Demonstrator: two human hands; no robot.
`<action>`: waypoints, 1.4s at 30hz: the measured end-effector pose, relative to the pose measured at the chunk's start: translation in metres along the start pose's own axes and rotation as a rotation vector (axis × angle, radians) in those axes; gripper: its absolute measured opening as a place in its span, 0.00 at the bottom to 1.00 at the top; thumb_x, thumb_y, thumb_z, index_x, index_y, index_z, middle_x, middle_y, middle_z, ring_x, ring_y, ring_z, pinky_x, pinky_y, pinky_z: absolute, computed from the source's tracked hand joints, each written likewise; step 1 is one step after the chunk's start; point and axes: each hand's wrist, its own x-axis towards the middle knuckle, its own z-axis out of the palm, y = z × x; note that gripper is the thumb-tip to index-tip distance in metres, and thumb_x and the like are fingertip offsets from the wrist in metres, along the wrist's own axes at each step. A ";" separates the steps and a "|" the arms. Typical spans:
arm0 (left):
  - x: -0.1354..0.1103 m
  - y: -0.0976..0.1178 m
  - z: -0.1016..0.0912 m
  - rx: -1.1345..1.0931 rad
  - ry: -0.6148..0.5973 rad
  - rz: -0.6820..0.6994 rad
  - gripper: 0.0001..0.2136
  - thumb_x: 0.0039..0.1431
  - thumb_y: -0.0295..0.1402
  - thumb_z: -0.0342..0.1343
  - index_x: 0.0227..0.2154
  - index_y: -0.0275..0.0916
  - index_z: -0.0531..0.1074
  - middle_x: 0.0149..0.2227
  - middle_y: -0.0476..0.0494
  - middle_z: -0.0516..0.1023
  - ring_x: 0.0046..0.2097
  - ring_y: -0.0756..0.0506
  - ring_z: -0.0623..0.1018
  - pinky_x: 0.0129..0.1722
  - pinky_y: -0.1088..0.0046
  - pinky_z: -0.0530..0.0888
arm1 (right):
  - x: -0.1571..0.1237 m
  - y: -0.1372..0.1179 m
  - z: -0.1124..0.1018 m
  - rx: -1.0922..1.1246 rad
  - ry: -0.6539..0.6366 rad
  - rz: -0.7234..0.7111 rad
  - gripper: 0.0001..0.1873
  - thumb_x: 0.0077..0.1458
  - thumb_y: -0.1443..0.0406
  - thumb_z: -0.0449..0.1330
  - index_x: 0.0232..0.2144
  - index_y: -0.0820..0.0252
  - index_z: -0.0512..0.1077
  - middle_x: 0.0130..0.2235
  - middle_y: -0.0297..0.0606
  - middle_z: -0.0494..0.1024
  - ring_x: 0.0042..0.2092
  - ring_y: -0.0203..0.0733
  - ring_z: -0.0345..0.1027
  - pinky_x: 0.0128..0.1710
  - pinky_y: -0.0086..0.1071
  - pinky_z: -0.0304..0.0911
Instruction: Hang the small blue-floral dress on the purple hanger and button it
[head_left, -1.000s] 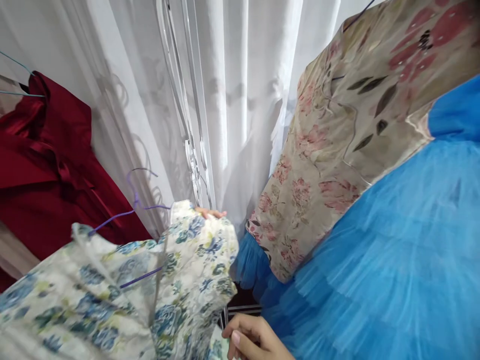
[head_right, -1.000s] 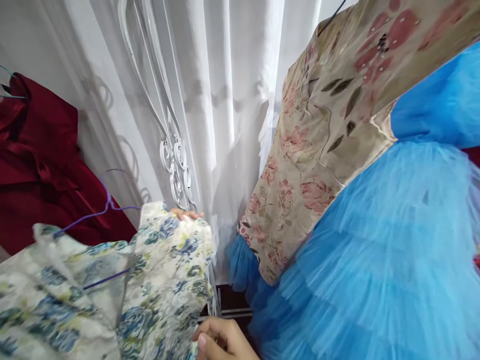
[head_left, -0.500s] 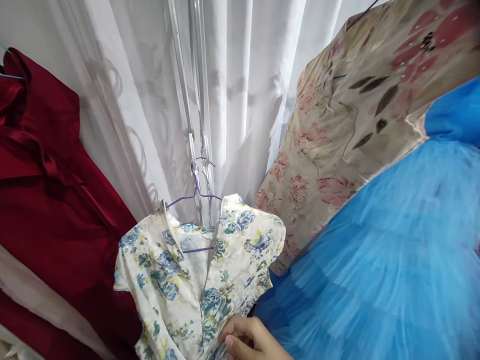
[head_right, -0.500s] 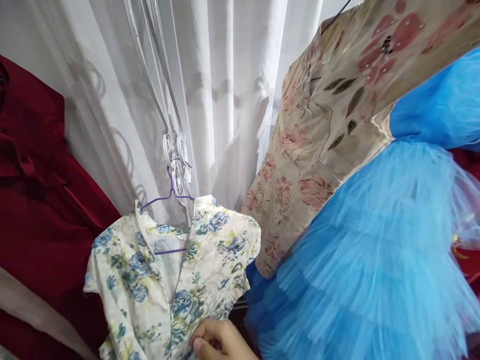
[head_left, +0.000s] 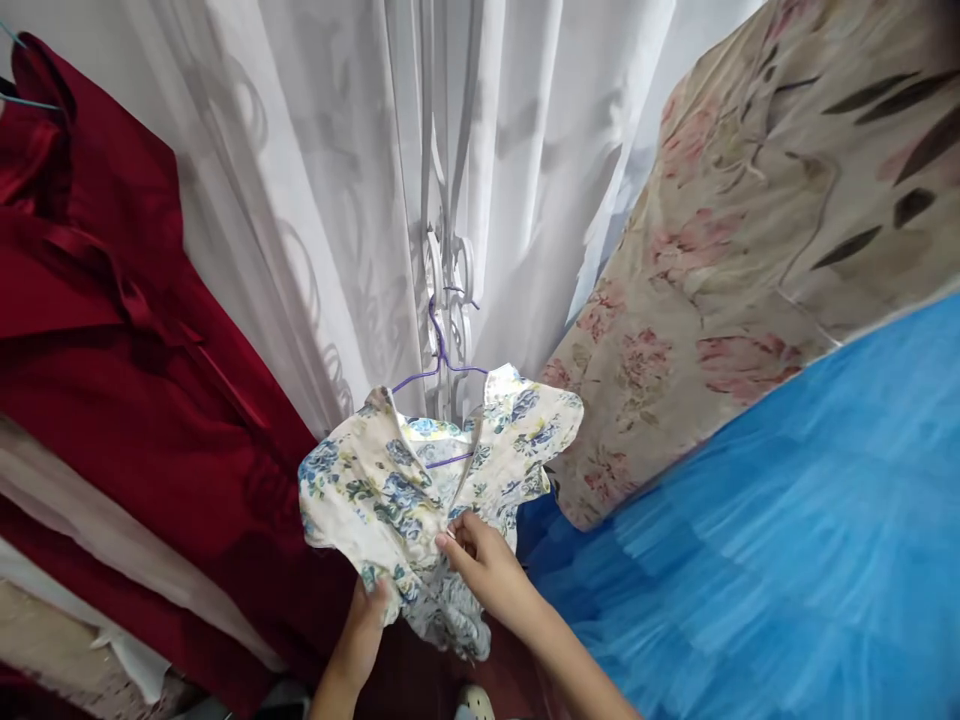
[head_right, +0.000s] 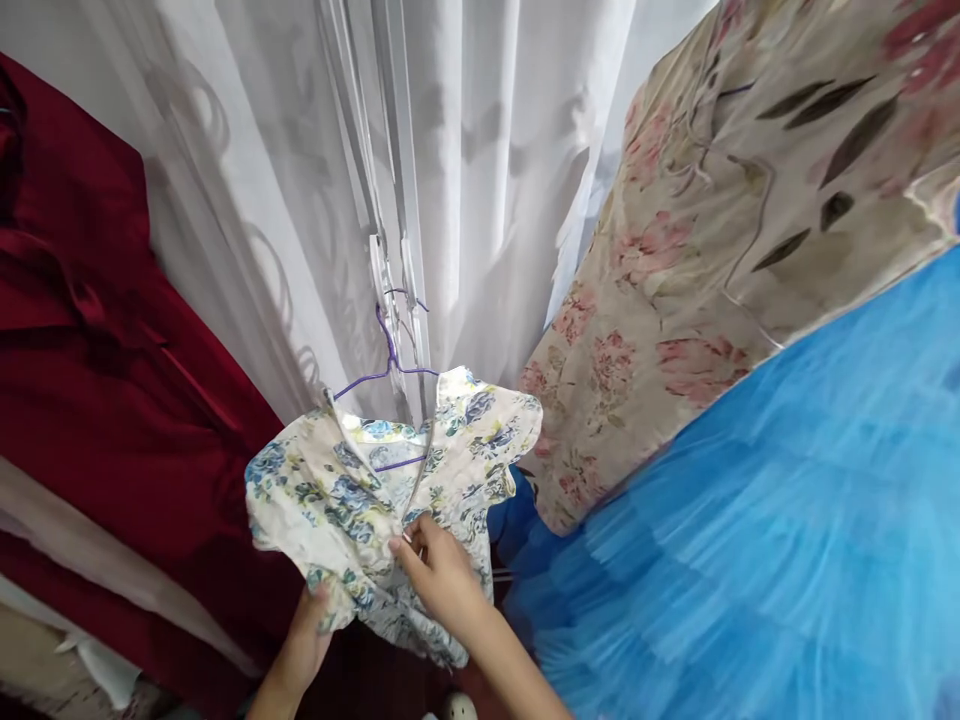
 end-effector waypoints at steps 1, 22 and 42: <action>0.001 0.000 -0.002 0.042 -0.035 -0.010 0.23 0.48 0.49 0.67 0.42 0.38 0.76 0.43 0.38 0.80 0.52 0.35 0.77 0.53 0.57 0.73 | 0.003 -0.001 0.005 0.014 -0.004 -0.001 0.17 0.59 0.51 0.58 0.29 0.58 0.68 0.23 0.32 0.71 0.26 0.38 0.63 0.28 0.30 0.57; 0.009 -0.006 0.051 0.634 -0.239 0.600 0.11 0.64 0.28 0.46 0.27 0.42 0.67 0.29 0.44 0.71 0.34 0.45 0.74 0.37 0.69 0.72 | 0.015 -0.083 -0.022 0.556 0.207 -0.033 0.09 0.53 0.64 0.60 0.23 0.61 0.72 0.13 0.26 0.65 0.17 0.30 0.49 0.20 0.27 0.46; 0.072 0.205 0.105 0.927 -0.190 1.108 0.08 0.67 0.31 0.49 0.41 0.39 0.74 0.36 0.46 0.74 0.38 0.49 0.74 0.40 0.73 0.70 | 0.057 -0.130 -0.058 0.431 0.112 -0.356 0.15 0.56 0.57 0.61 0.25 0.58 0.65 0.16 0.23 0.59 0.18 0.29 0.48 0.20 0.26 0.42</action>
